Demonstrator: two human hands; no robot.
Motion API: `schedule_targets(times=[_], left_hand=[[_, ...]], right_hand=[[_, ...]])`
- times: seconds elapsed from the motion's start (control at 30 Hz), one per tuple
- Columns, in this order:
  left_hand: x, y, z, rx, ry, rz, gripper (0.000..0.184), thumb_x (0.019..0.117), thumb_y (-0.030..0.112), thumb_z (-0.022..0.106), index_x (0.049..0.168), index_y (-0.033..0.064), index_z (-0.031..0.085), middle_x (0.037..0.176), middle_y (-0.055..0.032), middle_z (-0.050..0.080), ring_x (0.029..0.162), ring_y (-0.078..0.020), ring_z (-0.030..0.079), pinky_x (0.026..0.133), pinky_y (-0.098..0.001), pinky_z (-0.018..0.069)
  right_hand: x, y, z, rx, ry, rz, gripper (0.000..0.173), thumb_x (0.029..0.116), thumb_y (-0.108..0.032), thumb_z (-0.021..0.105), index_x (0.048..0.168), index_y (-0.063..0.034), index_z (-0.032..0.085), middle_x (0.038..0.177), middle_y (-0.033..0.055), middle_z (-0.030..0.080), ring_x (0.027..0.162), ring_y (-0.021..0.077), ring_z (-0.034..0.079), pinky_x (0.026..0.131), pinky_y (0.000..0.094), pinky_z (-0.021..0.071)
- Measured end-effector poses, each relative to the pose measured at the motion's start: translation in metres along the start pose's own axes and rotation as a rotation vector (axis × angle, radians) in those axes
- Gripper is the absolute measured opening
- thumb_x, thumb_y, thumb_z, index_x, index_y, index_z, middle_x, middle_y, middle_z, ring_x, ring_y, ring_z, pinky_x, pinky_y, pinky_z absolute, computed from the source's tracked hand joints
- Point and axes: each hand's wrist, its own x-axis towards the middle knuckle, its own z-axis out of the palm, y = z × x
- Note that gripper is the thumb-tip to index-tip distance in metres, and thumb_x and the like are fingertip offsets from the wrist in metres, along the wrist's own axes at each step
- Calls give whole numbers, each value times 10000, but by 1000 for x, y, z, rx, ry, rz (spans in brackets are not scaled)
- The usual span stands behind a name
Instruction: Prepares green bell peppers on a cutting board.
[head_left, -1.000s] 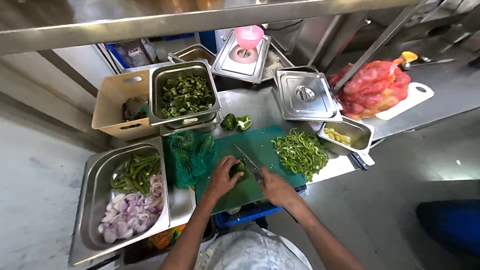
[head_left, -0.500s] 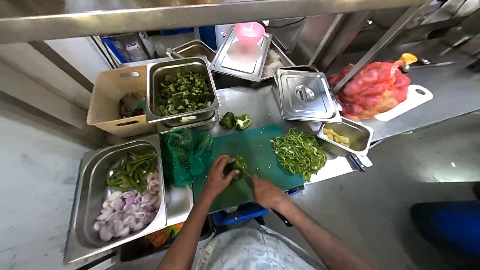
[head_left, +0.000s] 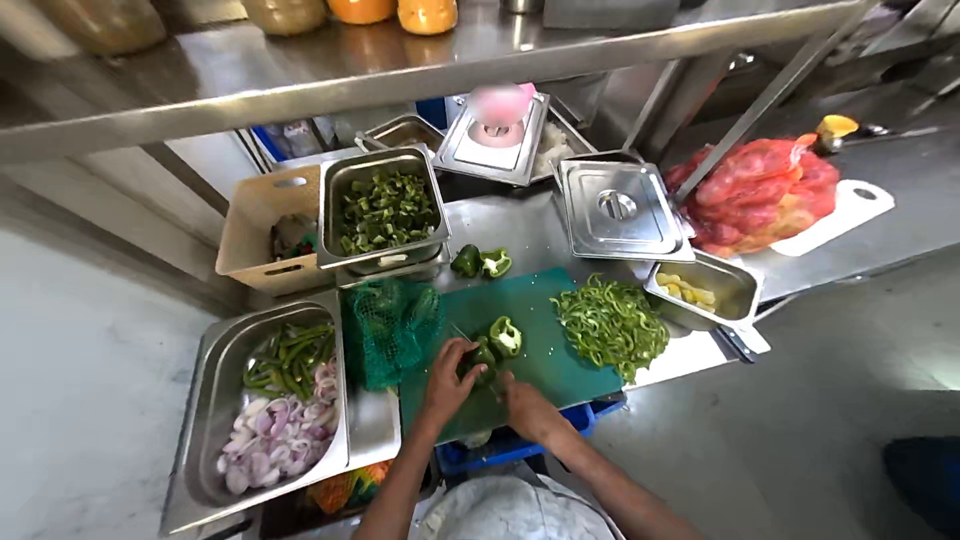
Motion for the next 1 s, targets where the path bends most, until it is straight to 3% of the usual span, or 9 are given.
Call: schedule_targets(times=[0.13,0.2,0.4,0.47,0.57,0.7,0.8,0.9,1.0], left_hand=[[37,18,2,-59,202,-160,443,924,283,780,1311,99,665,1258,-109,651,1035,-190,676,899,-370,602],[68,38,-1,-34,181,-194,569,942,333,763,1434,115,578,1384,-130,610,1154,-246,662,986,-439,577],[76,54,55,436,-51,5,989,678,844,720,1534,423,458,1723,-11,204,1585,-380,121,1213,-719,179],[75,43,77,530,-156,4,861,775,827,636,1535,480,428,1740,22,132,1594,-393,20,1204,-755,95],[108,25,87,564,-33,134,531,979,618,549,1466,407,554,1688,19,307,1586,-327,163,1238,-676,167],[174,19,51,590,132,263,556,939,621,638,1419,340,613,1612,-5,440,1551,-327,271,1234,-704,120],[181,44,14,536,267,229,413,990,554,597,1287,290,706,1357,25,659,1329,-216,565,1211,-623,294],[123,54,-41,560,410,-62,323,1012,460,595,1180,234,754,1248,-16,713,1222,-242,625,1106,-512,453],[57,29,-84,621,396,-515,514,938,492,679,1364,207,646,1443,-136,573,1342,-386,515,1064,-598,452]], right_hand=[[-15,11,-36,-3,157,14,439,1075,-276,472,1479,-114,417,1134,210,683,1059,400,691,891,575,563],[-24,18,-57,64,310,21,403,1091,-310,452,1441,-112,451,1055,182,694,990,367,705,860,548,573],[-40,70,-62,327,623,-9,381,1064,-311,537,1380,-102,506,930,129,693,759,283,706,692,504,600],[-45,88,-49,394,617,11,416,1060,-316,549,1410,-102,485,894,132,680,658,271,686,595,490,599],[-53,104,-29,441,586,4,442,1054,-282,559,1425,-63,465,852,162,670,586,284,660,549,503,587],[-57,106,-17,464,582,-25,462,1052,-282,554,1406,-2,456,808,188,650,561,300,638,544,520,573],[-57,101,-18,491,611,-50,538,1055,-316,538,1450,25,410,842,175,643,580,265,636,547,491,579],[-57,102,-13,554,581,-96,572,1060,-316,524,1477,39,358,852,150,624,560,217,611,529,452,576],[-57,100,-3,554,525,-103,572,1059,-327,530,1478,29,374,872,148,637,577,218,624,546,455,582]])
